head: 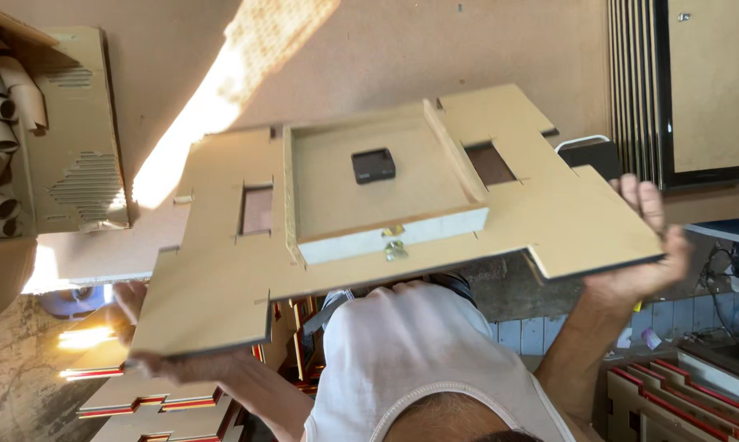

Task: The person assembles wooden frames by placing thin wooden strips into slots on flat panels, then smoothing the edges with a sanding block. The person repeats this process on multiple panels, handling each piece individually.

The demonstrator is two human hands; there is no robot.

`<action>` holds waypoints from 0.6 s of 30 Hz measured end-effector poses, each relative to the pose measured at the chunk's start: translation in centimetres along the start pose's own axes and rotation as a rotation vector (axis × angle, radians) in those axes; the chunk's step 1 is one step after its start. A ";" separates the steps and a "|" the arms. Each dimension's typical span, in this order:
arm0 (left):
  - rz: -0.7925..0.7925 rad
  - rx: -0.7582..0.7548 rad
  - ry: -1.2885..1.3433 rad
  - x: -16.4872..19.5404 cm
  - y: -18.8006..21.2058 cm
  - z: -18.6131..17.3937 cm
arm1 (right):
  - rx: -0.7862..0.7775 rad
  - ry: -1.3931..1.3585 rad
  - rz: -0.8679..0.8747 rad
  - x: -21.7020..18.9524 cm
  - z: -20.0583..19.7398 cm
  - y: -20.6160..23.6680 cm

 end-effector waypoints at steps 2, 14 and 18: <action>-0.062 -0.071 0.053 -4.2 -2.6 -1.1 | -0.012 -0.092 0.057 3.1 -2.7 -0.2; -0.207 -0.453 -0.414 -18.7 -8.4 -3.8 | 0.303 1.159 -0.172 9.4 -11.6 -2.5; 0.051 -0.620 -0.618 -18.6 -6.4 4.4 | 0.280 1.167 -0.289 2.3 -6.4 0.0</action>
Point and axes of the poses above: each hand's wrist, its own y-axis away from the middle knuckle, its own z-axis out of the palm, x = y × z, the point moved 9 cm from there along -y, towards the middle knuckle, and after that the axes turned 11 degrees about x, right-handed, at the moved point
